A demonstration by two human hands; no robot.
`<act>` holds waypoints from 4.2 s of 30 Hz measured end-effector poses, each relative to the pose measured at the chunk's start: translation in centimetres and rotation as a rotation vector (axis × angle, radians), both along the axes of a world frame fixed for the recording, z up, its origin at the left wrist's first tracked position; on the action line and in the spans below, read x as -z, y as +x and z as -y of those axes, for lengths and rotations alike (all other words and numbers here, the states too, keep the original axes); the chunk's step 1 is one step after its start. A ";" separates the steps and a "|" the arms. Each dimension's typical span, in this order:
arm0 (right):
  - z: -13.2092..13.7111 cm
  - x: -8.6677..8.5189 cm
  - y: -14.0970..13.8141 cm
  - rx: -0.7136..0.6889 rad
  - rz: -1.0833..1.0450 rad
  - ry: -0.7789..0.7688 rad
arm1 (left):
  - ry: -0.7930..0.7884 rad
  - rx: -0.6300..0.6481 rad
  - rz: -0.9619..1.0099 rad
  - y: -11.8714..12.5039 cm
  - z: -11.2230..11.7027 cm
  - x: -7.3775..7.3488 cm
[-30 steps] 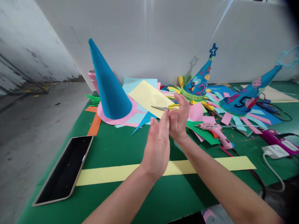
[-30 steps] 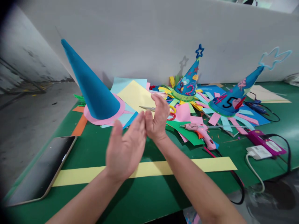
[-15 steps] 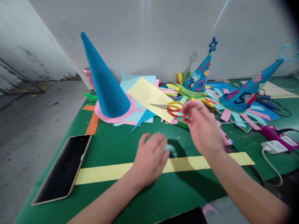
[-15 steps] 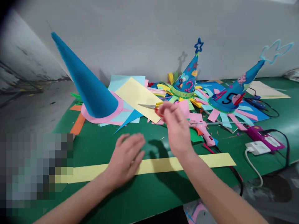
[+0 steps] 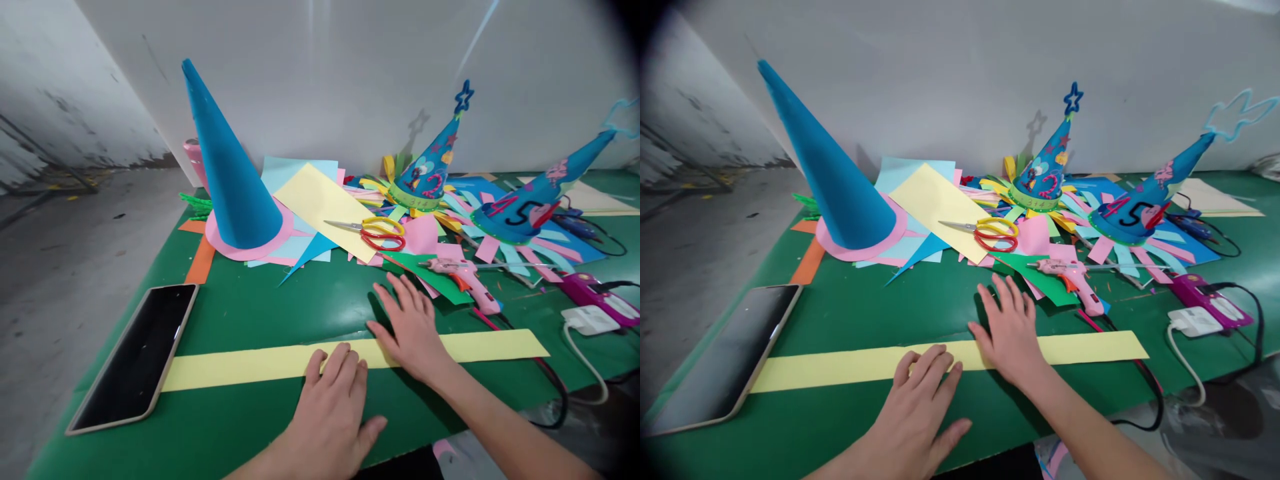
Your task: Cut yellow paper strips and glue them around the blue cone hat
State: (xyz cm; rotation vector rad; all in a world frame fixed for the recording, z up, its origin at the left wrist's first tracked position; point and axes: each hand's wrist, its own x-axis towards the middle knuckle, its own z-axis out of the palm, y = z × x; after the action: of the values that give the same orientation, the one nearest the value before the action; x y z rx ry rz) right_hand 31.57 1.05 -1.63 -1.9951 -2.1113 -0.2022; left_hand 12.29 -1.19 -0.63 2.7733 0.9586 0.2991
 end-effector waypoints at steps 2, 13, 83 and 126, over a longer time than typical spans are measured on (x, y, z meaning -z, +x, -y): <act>-0.1 -0.2 1.0 0.094 0.020 0.120 | -0.005 0.003 0.014 0.0 0.1 0.0; -0.3 -0.3 -0.5 0.012 -0.074 0.037 | -0.014 -0.011 0.020 0.0 0.0 0.0; -1.8 -1.3 -7.8 -0.335 -0.333 -0.033 | 0.192 -0.270 0.452 -6.2 0.1 -1.1; -1.2 -1.6 -8.6 -0.471 -0.342 -0.113 | 0.226 -0.357 0.483 -6.0 0.4 -0.7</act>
State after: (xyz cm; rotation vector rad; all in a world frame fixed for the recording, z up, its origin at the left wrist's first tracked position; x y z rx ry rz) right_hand 22.98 2.26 -0.06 -1.3956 -2.3132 0.3209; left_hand 6.33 -1.57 0.06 2.4973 1.3346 1.1309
